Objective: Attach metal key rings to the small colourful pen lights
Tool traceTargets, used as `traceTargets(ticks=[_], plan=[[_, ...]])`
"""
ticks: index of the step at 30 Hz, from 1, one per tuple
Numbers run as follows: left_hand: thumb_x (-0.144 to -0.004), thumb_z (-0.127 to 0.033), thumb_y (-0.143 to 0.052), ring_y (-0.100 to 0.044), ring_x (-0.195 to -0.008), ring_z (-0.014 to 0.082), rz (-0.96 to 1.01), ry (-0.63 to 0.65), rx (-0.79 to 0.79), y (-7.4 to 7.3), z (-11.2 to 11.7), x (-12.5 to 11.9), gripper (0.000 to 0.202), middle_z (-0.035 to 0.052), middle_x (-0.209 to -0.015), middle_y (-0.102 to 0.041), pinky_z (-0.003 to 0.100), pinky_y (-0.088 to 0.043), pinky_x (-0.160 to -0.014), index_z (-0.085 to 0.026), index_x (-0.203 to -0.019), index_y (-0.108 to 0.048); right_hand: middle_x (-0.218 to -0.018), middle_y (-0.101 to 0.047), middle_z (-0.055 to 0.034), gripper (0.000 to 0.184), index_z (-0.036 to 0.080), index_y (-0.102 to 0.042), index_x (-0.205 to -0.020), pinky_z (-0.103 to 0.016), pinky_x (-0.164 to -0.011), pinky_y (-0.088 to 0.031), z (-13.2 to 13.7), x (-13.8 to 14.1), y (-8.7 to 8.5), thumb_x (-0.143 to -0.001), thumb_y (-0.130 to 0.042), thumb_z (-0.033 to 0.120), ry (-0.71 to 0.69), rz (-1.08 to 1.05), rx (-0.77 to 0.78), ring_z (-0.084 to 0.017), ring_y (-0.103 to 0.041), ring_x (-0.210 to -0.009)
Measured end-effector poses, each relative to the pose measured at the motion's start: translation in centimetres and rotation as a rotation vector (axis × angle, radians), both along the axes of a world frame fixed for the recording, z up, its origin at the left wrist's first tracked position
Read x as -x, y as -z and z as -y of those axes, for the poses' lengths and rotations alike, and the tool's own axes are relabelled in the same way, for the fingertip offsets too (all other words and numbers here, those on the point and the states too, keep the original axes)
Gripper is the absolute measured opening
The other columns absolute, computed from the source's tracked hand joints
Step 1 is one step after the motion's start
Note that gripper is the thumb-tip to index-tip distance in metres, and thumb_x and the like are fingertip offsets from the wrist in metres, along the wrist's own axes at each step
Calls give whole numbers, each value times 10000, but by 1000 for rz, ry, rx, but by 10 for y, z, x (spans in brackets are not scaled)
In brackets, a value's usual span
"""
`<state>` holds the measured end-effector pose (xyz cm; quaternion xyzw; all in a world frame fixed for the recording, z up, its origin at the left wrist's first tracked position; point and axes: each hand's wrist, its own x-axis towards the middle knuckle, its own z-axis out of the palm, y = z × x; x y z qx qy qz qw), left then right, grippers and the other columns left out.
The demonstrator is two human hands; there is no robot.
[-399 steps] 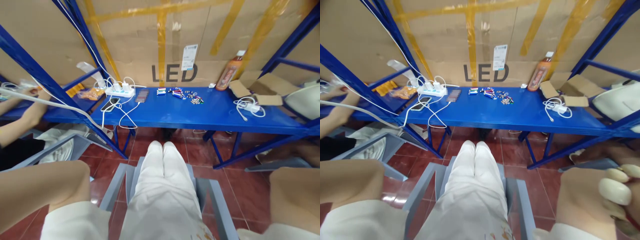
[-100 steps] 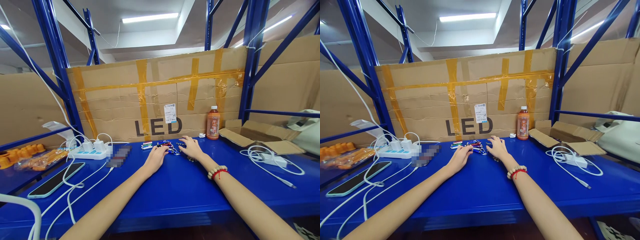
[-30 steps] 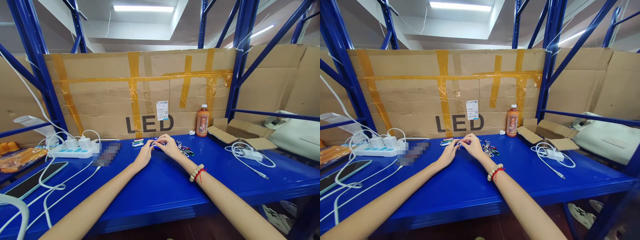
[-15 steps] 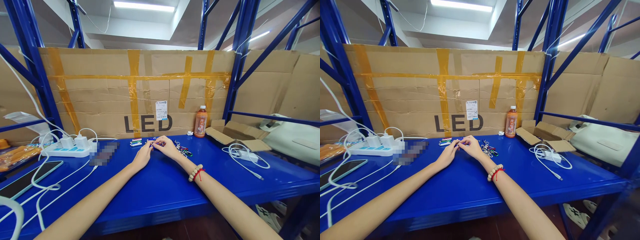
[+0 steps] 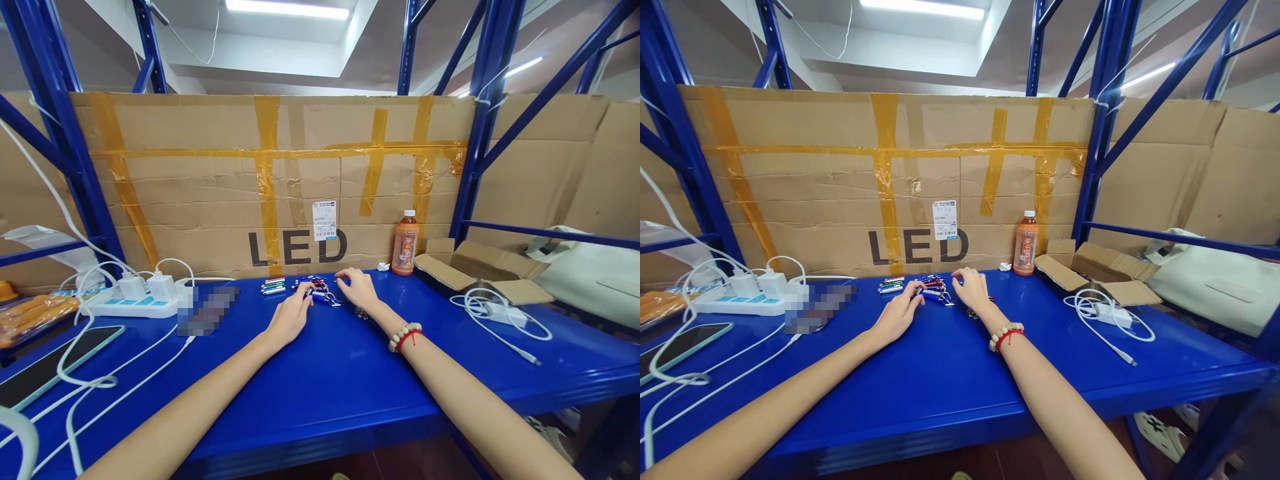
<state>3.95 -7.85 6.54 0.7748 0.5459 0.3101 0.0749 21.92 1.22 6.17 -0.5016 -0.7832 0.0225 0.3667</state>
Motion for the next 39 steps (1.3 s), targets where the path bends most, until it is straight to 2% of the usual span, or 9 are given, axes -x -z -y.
traceTargets(ticks=[7,14,18,21,28,35,39], plan=[[-889,-294,-219,-562,-819,156,-27,26,28,-2,4,-4,213,-4,-883,-586,265,-378,-701,-232,-1076,-300,-1065,-578,-16,270,202,-563,-1024,-336,-865,-270,-15,-16,8,-768,-476,198,40,160,109,-175,-462,-1021],[-889,-297,-234,-576,-803,162,-73,75,24,-1,3,-4,230,3,-874,-595,269,-398,-696,-230,-1100,-296,-1185,-517,-26,344,198,-499,-1151,-368,-955,-192,-16,-12,9,-817,-413,203,-65,328,139,-167,-412,-1118],[-889,-294,-251,-578,-833,166,-66,56,30,-2,2,-3,278,5,-877,-598,273,-407,-724,-241,-1159,-288,-1182,-520,-30,360,208,-497,-1170,-386,-933,-228,-16,-11,7,-819,-418,236,-42,391,208,-190,-431,-1101],[-889,-302,-265,-571,-881,175,-73,36,22,-3,3,-2,308,14,-909,-594,276,-410,-747,-243,-1191,-285,-1100,-573,-25,349,221,-532,-1129,-364,-895,-273,-15,-12,6,-786,-479,258,-17,361,183,-193,-480,-1036],[-881,-298,-306,-551,-959,172,-131,68,-8,-3,4,-3,292,21,-1079,-555,279,-415,-793,-257,-1167,-350,-926,-641,25,258,229,-622,-954,-243,-780,-349,-3,-7,2,-716,-543,169,-53,177,216,-132,-555,-933],[-884,-284,-309,-500,-1048,166,-192,91,-12,-8,9,-3,312,21,-1141,-530,290,-398,-860,-248,-1184,-384,-910,-635,-36,159,225,-676,-828,-327,-786,-287,14,2,-6,-763,-541,278,80,318,173,-198,-516,-934],[-884,-276,-313,-500,-1048,156,-234,134,-57,-7,10,-3,292,3,-1126,-540,288,-402,-867,-248,-1156,-416,-904,-633,-30,133,242,-680,-811,-325,-771,-276,16,1,-9,-755,-566,284,85,304,205,-194,-502,-928]])
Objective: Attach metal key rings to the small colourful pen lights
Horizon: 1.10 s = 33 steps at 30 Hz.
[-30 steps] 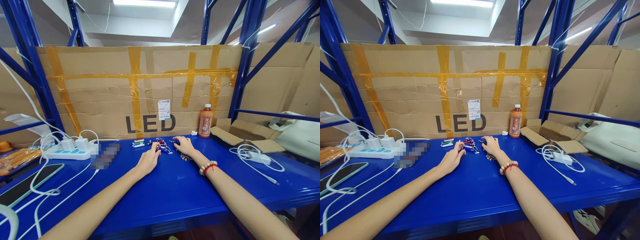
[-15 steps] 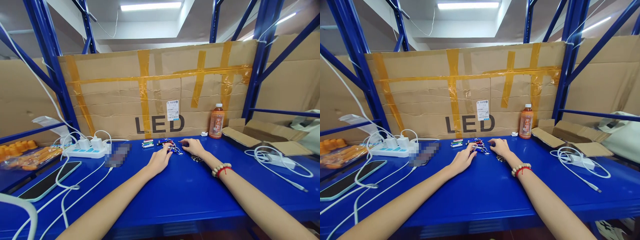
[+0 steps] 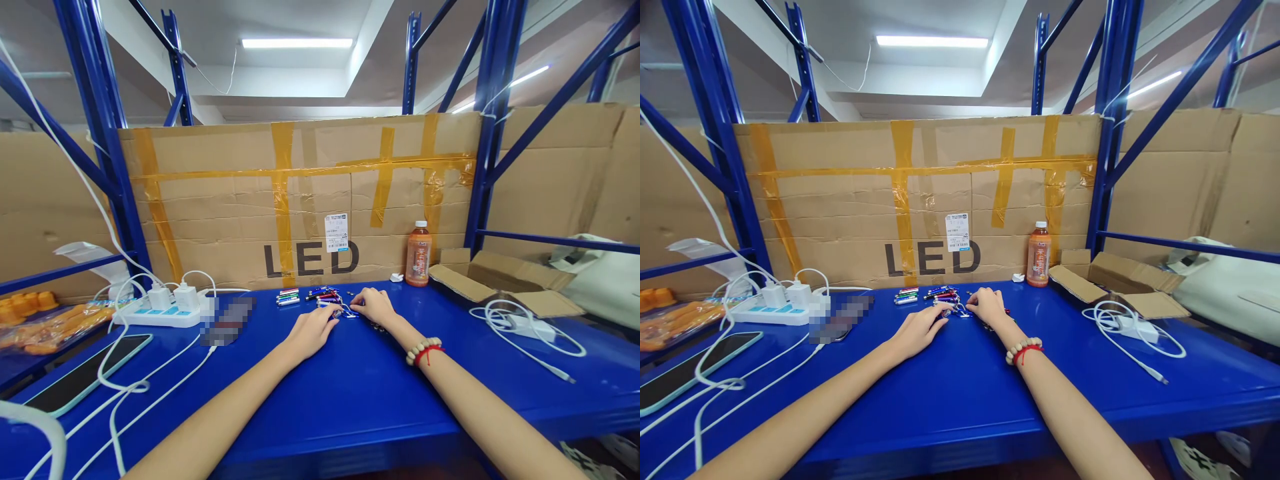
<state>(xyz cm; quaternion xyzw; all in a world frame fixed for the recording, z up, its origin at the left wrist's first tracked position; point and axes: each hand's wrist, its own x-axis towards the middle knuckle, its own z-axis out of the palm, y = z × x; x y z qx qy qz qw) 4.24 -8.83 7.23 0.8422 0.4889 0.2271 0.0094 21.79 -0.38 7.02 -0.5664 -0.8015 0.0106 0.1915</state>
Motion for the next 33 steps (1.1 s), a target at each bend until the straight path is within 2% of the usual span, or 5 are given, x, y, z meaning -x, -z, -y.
traceTargets(ticks=[8,12,15,22,33], plan=[[-880,-279,-331,-492,-1061,135,-9,19,-52,5,-2,0,291,6,-1151,-530,255,-381,-903,-238,-1151,-428,-866,-640,-7,118,225,-661,-798,-306,-773,-294,2,-1,-1,-737,-592,298,21,-69,51,-162,-539,-889],[-869,-302,-353,-527,-999,153,37,-93,-40,4,-1,0,258,7,-1096,-559,256,-417,-803,-240,-1101,-447,-875,-636,-14,102,226,-669,-767,-314,-773,-307,2,-2,-2,-744,-582,273,19,-47,23,-172,-549,-866],[-851,-302,-389,-563,-908,167,88,-198,-31,4,-2,0,226,15,-993,-597,250,-419,-712,-220,-1053,-447,-888,-625,-17,118,214,-671,-768,-284,-722,-349,2,-1,-2,-740,-583,287,2,-212,-105,-158,-549,-814],[-793,-283,-484,-574,-855,162,260,-305,25,6,-6,2,159,-13,-907,-618,227,-391,-648,-217,-936,-463,-780,-608,-41,192,157,-676,-751,-226,-644,-415,13,31,1,-671,-637,327,-505,-778,-86,-117,-536,-701],[-816,-249,-443,-566,-901,158,321,-290,30,8,-8,5,138,-11,-940,-619,229,-376,-647,-226,-947,-479,-806,-576,-46,163,148,-650,-677,-239,-660,-428,17,36,3,-673,-637,311,-640,-708,-65,-111,-532,-709]])
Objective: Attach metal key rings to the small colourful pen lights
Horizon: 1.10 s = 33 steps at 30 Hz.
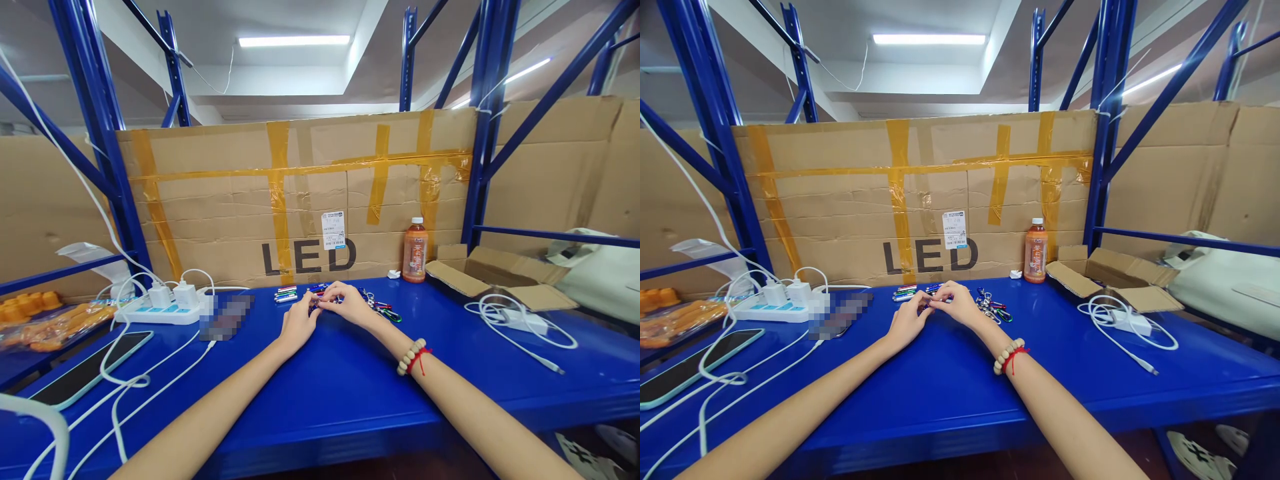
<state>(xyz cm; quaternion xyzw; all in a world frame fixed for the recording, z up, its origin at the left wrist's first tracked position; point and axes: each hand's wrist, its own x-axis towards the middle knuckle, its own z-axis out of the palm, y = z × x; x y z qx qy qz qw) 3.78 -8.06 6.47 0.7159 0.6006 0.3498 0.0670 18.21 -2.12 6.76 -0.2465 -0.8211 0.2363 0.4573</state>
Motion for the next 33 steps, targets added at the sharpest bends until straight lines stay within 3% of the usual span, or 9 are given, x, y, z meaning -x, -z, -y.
traceTargets(ticks=[4,8,12,16,19,25,33], plan=[[-819,-261,-444,-571,-858,153,17,-39,8,0,-1,0,156,-21,-875,-625,228,-370,-648,-235,-971,-469,-813,-597,-45,201,155,-659,-745,-235,-667,-423,-2,1,0,-744,-565,332,51,45,-1,-117,-539,-727],[-831,-300,-433,-568,-838,151,-6,-59,-6,1,-2,-1,168,-32,-868,-619,232,-365,-646,-250,-991,-452,-870,-616,-28,197,184,-651,-871,-239,-690,-406,-11,-14,-2,-793,-497,280,413,166,43,-122,-544,-752],[-840,-323,-414,-566,-830,157,-21,-67,2,1,-1,-2,181,-15,-883,-613,231,-355,-629,-246,-1000,-446,-1002,-598,-50,251,206,-629,-966,-295,-772,-375,-15,-35,-4,-744,-518,175,753,534,98,-193,-531,-938],[-843,-327,-409,-563,-857,158,-23,-64,-1,1,-1,-1,182,-16,-908,-608,235,-357,-646,-252,-1005,-442,-1015,-591,-109,256,165,-629,-965,-363,-809,-345,-12,-44,-9,-764,-538,295,969,723,195,-263,-515,-991],[-849,-332,-396,-559,-877,159,-26,-62,-5,1,0,-1,180,-17,-935,-602,234,-356,-641,-257,-1005,-445,-974,-600,-134,234,139,-634,-928,-364,-801,-344,-11,-46,-12,-797,-505,283,1018,750,205,-267,-532,-970],[-847,-334,-397,-562,-853,161,-31,-63,-6,1,-1,-1,205,-12,-903,-607,237,-357,-640,-249,-1029,-440,-1000,-585,-155,202,120,-619,-941,-321,-752,-377,-12,-51,-13,-797,-487,172,986,756,317,-252,-543,-971],[-843,-332,-408,-561,-793,139,-23,-55,-12,3,-3,0,193,-33,-860,-605,221,-345,-607,-259,-1018,-440,-978,-607,-66,172,203,-647,-890,-294,-745,-400,-10,-54,-16,-736,-571,199,934,739,325,-217,-556,-944]])
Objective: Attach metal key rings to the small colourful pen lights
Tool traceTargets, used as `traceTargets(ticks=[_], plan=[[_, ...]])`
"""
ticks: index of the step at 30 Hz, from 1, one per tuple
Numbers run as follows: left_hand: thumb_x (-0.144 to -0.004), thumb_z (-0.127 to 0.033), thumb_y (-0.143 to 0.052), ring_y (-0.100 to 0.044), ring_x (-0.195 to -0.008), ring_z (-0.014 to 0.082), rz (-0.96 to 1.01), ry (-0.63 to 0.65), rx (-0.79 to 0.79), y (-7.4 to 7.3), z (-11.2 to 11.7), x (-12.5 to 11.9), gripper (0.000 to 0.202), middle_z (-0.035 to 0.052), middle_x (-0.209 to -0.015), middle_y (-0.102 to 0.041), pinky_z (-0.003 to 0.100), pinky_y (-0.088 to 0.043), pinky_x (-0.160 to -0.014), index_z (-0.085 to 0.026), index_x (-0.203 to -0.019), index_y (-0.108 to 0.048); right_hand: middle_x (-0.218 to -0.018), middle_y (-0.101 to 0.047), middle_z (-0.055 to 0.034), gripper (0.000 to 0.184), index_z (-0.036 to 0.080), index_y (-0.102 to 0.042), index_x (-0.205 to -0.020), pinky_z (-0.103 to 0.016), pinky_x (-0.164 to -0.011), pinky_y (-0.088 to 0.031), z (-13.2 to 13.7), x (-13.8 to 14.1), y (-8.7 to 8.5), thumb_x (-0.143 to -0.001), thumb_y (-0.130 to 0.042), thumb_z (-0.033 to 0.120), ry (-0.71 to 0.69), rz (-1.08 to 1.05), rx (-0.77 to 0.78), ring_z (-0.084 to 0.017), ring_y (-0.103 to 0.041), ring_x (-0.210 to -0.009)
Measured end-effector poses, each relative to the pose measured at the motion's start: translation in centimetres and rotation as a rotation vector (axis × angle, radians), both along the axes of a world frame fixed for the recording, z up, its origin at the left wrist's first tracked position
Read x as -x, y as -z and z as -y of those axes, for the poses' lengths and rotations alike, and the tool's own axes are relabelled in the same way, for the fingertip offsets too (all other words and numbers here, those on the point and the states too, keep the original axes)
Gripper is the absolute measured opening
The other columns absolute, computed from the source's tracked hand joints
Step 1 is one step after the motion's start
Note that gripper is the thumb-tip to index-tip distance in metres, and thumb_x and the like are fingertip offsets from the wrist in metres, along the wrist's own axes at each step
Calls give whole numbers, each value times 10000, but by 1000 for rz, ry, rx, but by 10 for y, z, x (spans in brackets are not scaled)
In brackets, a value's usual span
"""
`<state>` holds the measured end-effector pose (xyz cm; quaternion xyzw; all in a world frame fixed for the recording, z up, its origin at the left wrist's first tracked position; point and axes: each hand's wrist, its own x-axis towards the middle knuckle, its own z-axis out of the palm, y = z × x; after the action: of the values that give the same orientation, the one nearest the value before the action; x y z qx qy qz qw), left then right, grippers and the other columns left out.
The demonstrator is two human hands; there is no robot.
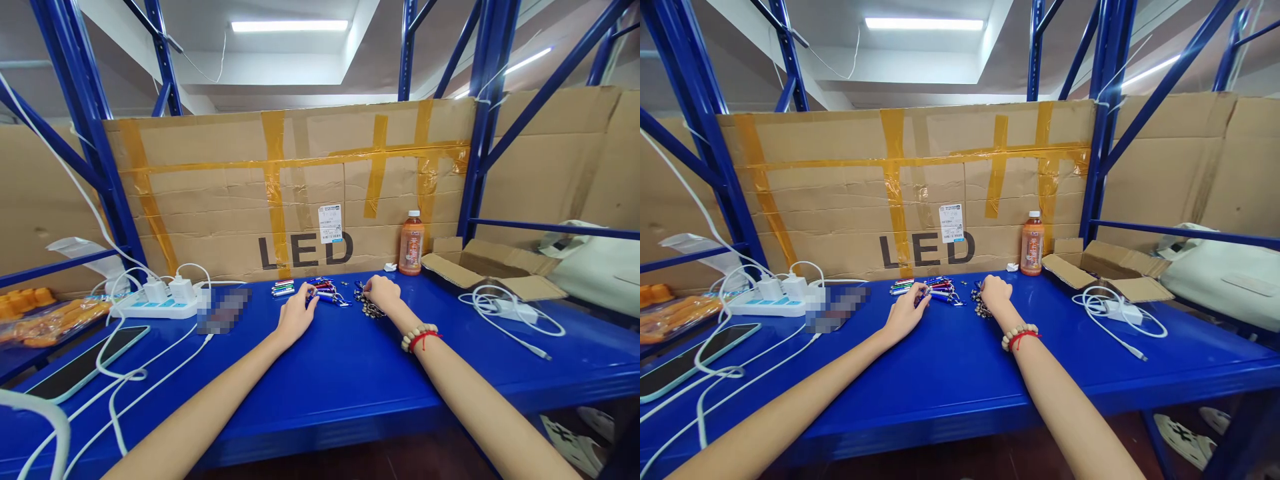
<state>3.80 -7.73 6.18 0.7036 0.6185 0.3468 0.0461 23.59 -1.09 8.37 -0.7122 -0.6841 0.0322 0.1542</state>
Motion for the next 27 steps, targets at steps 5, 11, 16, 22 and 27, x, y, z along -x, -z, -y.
traceTargets(ticks=[5,11,16,22,27], plan=[[-842,-330,-411,-558,-776,134,8,11,-15,1,-1,1,196,-35,-834,-603,218,-336,-602,-255,-1022,-436,-956,-615,-54,157,211,-658,-858,-289,-733,-405,0,1,1,-722,-578,209,-20,-8,-1,-210,-561,-925],[-840,-334,-412,-556,-770,133,4,12,-9,1,-2,0,196,-37,-822,-602,215,-325,-585,-250,-1016,-436,-952,-615,-43,186,218,-655,-855,-277,-717,-414,-3,1,4,-679,-602,189,-44,-33,-23,-208,-565,-912],[-837,-339,-415,-554,-765,131,1,13,-9,2,-2,0,197,-44,-825,-601,214,-322,-579,-258,-1016,-434,-994,-602,-60,282,204,-629,-959,-274,-729,-419,-5,0,5,-678,-605,203,-60,-33,-16,-211,-555,-938],[-838,-342,-408,-561,-792,141,-4,9,4,0,-1,0,205,-25,-867,-607,216,-332,-588,-252,-1016,-454,-978,-609,-64,235,194,-652,-908,-263,-715,-423,-6,1,8,-678,-601,205,-85,-17,-24,-208,-563,-919],[-841,-345,-396,-560,-808,147,-12,10,7,0,0,0,218,-21,-863,-606,221,-343,-605,-250,-1030,-446,-972,-614,-59,249,203,-649,-920,-254,-722,-420,-6,0,9,-677,-598,215,-87,-21,-62,-195,-560,-924]])
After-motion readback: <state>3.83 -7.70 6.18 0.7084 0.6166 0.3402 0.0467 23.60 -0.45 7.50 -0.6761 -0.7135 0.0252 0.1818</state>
